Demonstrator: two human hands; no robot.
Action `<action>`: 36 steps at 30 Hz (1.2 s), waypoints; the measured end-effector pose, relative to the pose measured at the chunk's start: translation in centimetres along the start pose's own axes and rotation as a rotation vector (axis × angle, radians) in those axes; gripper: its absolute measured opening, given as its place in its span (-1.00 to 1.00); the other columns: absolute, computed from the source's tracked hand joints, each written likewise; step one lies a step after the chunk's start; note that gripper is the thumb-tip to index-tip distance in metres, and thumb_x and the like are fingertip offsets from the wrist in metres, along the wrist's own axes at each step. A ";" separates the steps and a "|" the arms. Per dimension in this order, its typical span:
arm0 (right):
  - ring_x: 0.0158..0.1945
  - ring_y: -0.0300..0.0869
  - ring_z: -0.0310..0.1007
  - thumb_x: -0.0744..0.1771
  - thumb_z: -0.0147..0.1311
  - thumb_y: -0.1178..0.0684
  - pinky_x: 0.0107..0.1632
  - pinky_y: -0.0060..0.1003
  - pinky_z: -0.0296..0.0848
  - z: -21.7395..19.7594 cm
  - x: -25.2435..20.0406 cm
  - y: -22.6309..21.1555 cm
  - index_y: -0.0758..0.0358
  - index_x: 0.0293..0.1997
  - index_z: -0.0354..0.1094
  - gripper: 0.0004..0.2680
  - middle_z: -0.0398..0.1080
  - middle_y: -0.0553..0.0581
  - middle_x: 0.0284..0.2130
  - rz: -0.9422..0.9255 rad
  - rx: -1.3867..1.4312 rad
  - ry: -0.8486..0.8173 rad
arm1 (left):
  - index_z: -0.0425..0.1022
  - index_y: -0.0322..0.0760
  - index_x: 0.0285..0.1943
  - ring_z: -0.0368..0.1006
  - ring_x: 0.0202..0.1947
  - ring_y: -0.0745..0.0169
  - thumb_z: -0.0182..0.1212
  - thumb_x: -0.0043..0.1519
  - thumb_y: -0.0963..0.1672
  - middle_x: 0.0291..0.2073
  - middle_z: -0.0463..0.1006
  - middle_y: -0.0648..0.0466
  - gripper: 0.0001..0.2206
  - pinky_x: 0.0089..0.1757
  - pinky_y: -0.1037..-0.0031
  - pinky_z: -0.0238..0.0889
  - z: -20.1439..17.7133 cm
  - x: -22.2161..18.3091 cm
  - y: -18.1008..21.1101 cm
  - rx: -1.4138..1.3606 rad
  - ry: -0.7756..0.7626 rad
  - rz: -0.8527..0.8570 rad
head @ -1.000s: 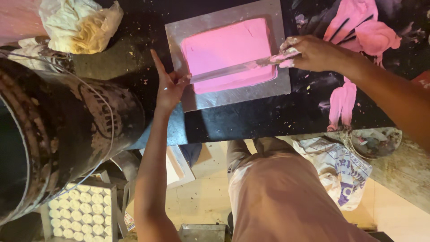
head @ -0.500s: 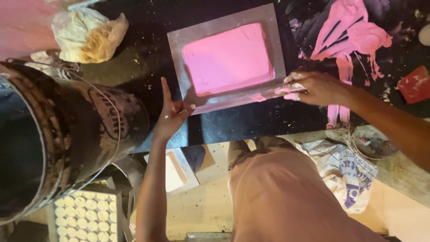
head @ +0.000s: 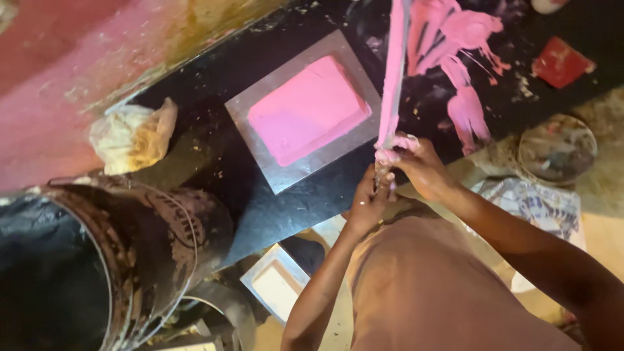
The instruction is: The person frosts a cake by applying pink frosting to the top and sides using a spatula and a flat scraper, while another person assists.
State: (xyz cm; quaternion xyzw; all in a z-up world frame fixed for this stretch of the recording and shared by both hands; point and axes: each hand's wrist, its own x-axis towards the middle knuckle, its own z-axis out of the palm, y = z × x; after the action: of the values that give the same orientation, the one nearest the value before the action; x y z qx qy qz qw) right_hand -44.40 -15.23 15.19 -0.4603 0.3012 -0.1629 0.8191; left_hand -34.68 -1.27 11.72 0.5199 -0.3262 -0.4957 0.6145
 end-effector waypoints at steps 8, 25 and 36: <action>-0.01 -0.22 0.51 0.31 0.24 0.23 0.17 -0.26 0.44 -0.8 2.1 -0.4 0.41 -0.14 0.43 -0.89 0.48 0.09 -0.17 -0.153 0.231 0.020 | 0.42 -0.28 0.11 0.19 -0.57 0.54 0.05 0.43 -0.05 -0.53 0.30 0.25 -0.76 -0.49 0.61 0.09 -2.1 -1.0 1.8 0.133 -0.035 -0.175; 0.08 -0.05 0.47 0.36 0.06 0.24 0.16 -0.21 0.43 -20.8 12.9 -19.1 0.35 0.02 0.37 -0.85 0.47 0.22 -0.05 -0.477 -0.148 0.459 | 0.52 -0.31 0.02 0.27 -0.43 0.52 0.14 0.38 -0.08 -0.44 0.47 0.16 -0.79 -0.40 0.54 0.14 -2.3 -4.0 -2.6 0.379 0.208 -0.071; 0.22 0.09 0.38 0.41 0.09 0.05 0.24 -0.08 0.32 -9.1 8.2 -3.2 0.46 0.31 0.27 -0.66 0.40 0.38 0.11 -0.570 -0.953 -0.304 | 0.23 -0.20 0.07 0.17 -0.74 0.35 -0.52 0.41 0.23 -0.62 0.25 0.12 -0.42 -0.68 0.50 0.09 5.8 7.2 -5.2 -0.404 0.604 -0.083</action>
State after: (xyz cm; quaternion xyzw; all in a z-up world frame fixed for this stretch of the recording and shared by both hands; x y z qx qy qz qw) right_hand -43.90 -27.31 11.49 -0.8597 0.0843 -0.1555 0.4792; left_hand -39.22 -9.76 7.36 0.5240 -0.0042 -0.3986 0.7527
